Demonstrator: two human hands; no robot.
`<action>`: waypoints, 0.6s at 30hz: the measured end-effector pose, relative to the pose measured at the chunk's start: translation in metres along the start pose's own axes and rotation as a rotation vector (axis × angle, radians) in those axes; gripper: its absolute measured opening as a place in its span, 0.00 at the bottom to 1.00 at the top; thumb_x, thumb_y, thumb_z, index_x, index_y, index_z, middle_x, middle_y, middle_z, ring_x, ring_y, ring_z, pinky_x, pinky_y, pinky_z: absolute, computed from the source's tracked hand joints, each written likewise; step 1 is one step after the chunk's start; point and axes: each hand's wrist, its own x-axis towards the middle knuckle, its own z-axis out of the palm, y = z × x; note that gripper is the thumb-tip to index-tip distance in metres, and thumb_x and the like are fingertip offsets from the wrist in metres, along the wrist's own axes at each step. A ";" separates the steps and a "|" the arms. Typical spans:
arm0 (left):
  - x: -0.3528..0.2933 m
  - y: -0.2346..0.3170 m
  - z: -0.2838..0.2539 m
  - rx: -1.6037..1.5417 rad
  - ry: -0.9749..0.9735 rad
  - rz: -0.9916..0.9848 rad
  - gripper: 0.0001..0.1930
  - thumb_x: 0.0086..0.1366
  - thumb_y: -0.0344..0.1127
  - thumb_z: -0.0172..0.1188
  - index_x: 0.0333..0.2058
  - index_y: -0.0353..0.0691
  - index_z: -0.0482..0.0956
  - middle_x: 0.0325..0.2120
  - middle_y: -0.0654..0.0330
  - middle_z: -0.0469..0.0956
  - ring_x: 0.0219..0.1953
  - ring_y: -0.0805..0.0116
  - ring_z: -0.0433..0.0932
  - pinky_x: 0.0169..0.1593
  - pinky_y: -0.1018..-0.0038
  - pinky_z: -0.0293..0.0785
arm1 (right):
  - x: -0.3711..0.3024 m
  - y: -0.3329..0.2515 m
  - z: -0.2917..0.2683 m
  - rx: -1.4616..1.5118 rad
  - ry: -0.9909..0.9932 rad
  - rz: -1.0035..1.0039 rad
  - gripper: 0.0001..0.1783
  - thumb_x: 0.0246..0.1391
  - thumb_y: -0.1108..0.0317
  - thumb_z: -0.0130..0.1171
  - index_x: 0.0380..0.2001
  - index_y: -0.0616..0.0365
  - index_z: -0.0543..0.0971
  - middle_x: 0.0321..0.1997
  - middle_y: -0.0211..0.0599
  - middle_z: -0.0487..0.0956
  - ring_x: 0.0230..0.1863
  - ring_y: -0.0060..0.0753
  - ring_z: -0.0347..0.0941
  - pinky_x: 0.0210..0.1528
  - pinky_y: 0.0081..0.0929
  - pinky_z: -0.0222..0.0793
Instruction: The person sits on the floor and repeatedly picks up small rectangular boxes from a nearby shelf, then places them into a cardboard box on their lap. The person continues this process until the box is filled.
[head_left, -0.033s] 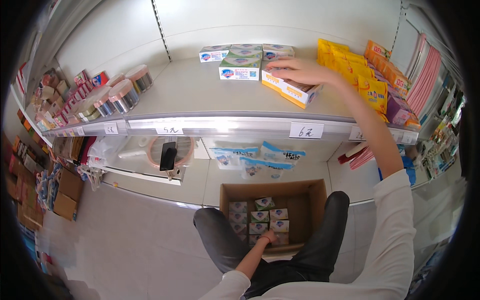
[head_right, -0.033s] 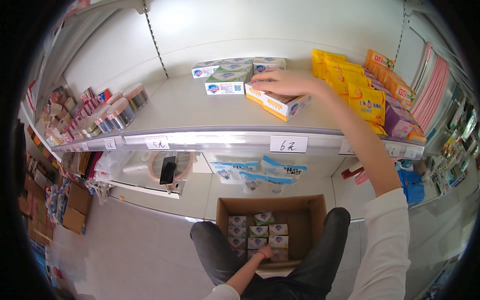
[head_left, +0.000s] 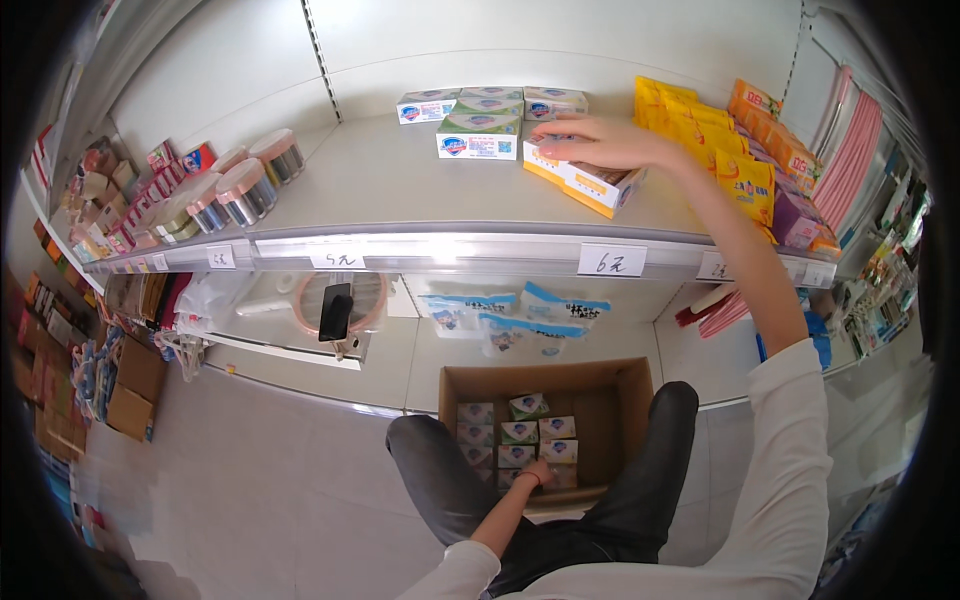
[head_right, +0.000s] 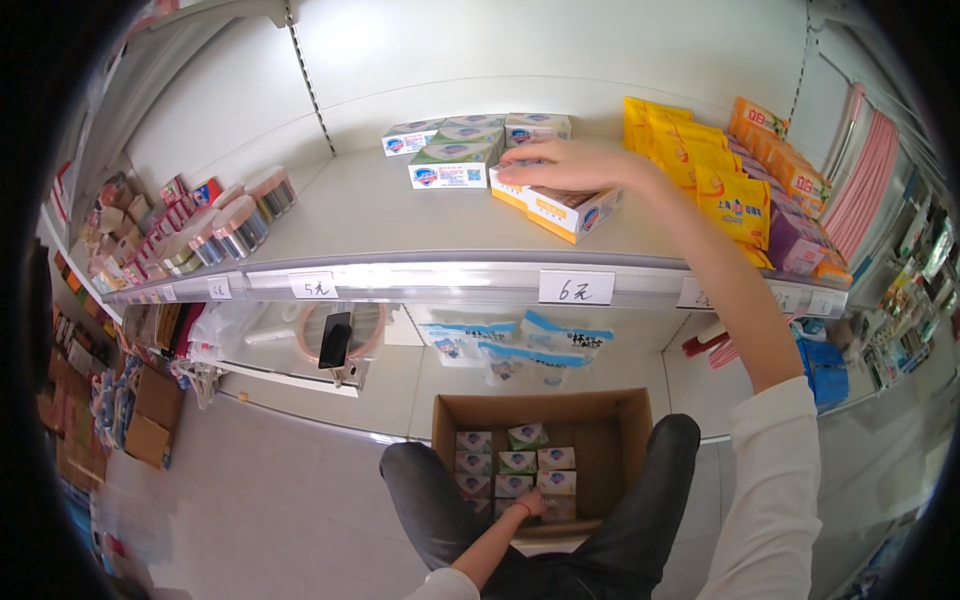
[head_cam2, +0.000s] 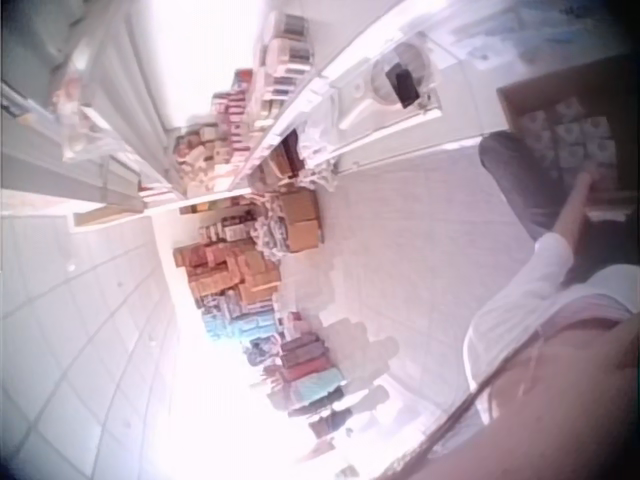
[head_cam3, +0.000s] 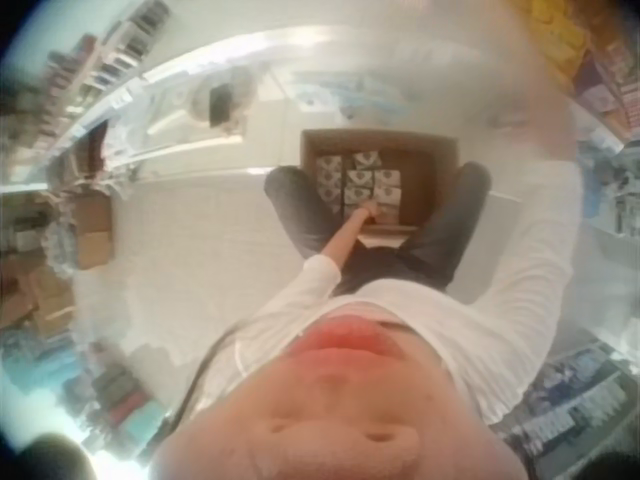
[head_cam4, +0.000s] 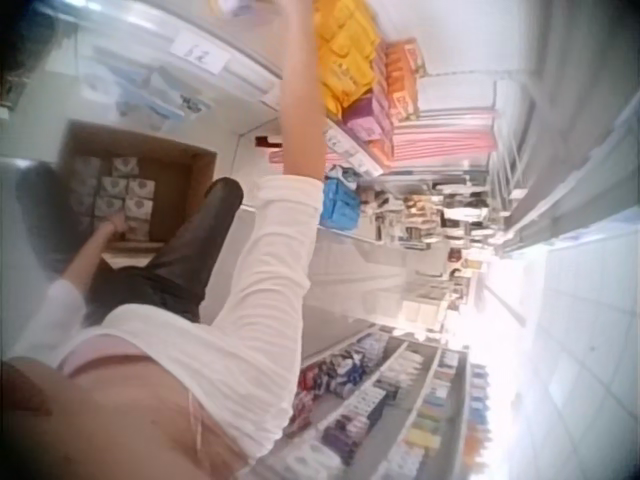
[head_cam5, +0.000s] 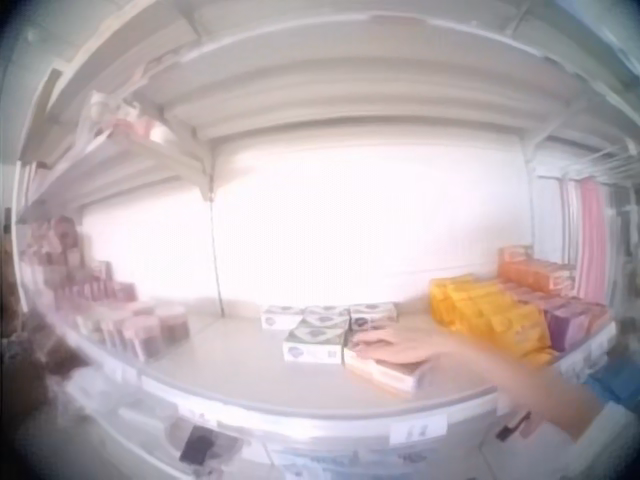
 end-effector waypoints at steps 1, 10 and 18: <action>-0.001 0.000 -0.002 0.002 -0.008 -0.007 0.40 0.49 0.52 0.58 0.53 0.30 0.57 0.50 0.42 0.64 0.52 0.50 0.65 0.53 0.62 0.63 | -0.006 -0.005 -0.004 -0.061 -0.014 0.007 0.40 0.43 0.35 0.46 0.56 0.45 0.62 0.60 0.43 0.59 0.58 0.39 0.59 0.54 0.30 0.59; 0.010 -0.012 0.008 -0.047 0.037 0.047 0.41 0.47 0.55 0.59 0.52 0.30 0.59 0.51 0.43 0.62 0.53 0.49 0.62 0.54 0.62 0.62 | -0.008 -0.017 -0.006 -0.132 0.018 0.225 0.56 0.30 0.32 0.55 0.52 0.73 0.61 0.50 0.60 0.67 0.49 0.47 0.67 0.46 0.32 0.66; 0.001 -0.007 -0.001 -0.015 0.015 0.014 0.37 0.50 0.51 0.56 0.52 0.30 0.59 0.51 0.42 0.63 0.53 0.49 0.63 0.53 0.62 0.63 | -0.015 -0.023 -0.018 -0.065 0.063 0.286 0.45 0.20 0.38 0.64 0.29 0.76 0.74 0.24 0.47 0.76 0.25 0.34 0.74 0.24 0.23 0.68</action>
